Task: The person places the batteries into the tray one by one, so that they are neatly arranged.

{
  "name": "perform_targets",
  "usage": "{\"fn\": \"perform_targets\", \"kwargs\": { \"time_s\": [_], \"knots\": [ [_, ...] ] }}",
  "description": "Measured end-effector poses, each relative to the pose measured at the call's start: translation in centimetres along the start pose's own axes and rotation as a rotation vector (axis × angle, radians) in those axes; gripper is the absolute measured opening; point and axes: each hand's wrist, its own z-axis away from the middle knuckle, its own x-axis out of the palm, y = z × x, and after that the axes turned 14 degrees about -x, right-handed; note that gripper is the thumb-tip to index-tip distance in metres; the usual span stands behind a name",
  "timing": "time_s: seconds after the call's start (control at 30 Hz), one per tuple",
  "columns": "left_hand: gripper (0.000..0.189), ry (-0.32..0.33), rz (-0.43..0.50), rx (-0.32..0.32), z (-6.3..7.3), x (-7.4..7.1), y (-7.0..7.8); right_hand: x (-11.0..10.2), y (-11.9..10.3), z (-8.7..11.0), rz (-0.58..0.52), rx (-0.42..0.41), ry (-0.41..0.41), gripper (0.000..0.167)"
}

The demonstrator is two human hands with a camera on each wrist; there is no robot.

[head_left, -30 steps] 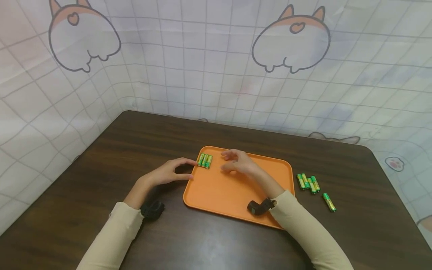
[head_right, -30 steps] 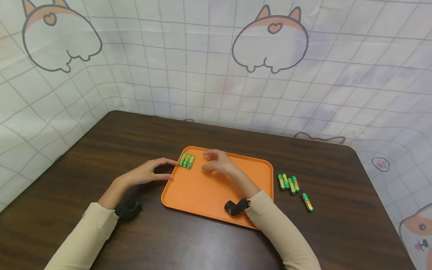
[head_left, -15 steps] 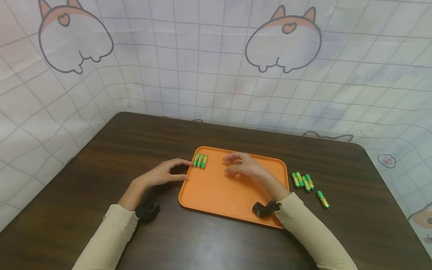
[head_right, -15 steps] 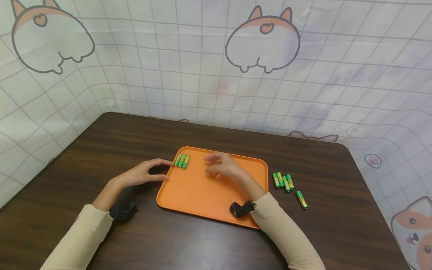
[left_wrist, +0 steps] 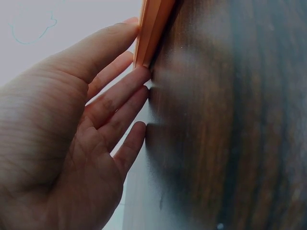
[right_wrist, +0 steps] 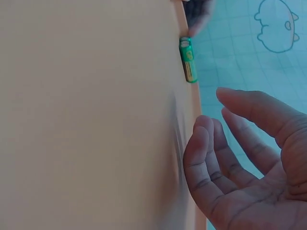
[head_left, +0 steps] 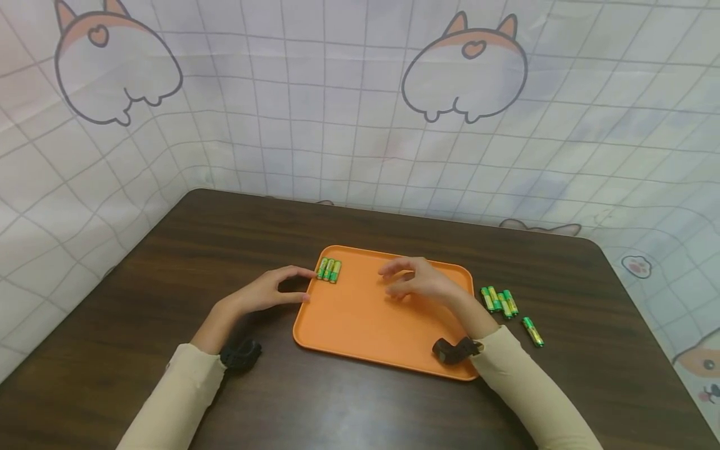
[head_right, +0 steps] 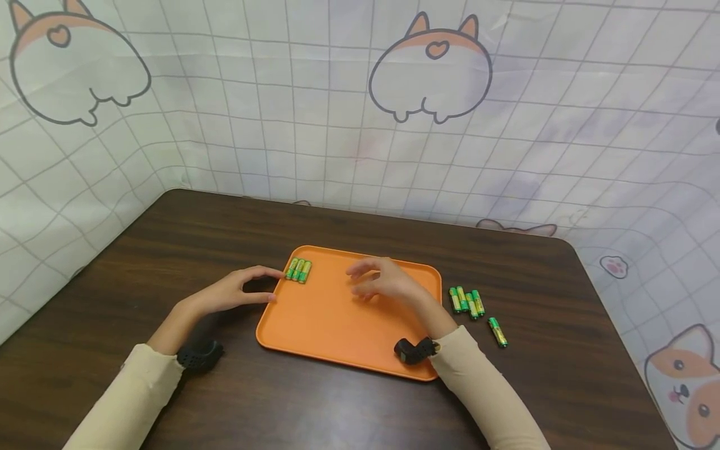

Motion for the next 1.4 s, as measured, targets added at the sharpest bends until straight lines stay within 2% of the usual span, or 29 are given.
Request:
{"fn": "perform_targets", "kwargs": {
  "time_s": [0.3,0.53,0.8,1.03,1.27,1.4],
  "knots": [
    [0.055,-0.006,0.004,-0.014,0.5,0.0,-0.2,-1.2,-0.5,1.4,0.003,0.016,-0.037,0.042],
    [0.053,-0.002,0.015,-0.001,0.6,0.0,-0.3,-2.5,-0.3,2.7,0.006,0.022,0.012,0.046],
    [0.054,-0.004,0.013,0.003,0.4,-0.1,-0.2,-5.6,-0.6,4.6,0.08,0.043,0.06,0.049],
    [0.055,0.003,0.008,-0.001,0.5,-0.2,-0.2,-7.7,-0.6,6.3,0.157,0.046,0.053,0.05],
    [0.055,-0.002,0.007,0.001,0.3,0.0,-0.1,-9.1,0.0,8.1,0.148,0.083,0.076,0.051],
    [0.055,-0.004,0.011,-0.005,0.4,0.0,0.0,-9.9,0.6,8.9,0.159,0.075,0.086,0.049]
  ]
}}
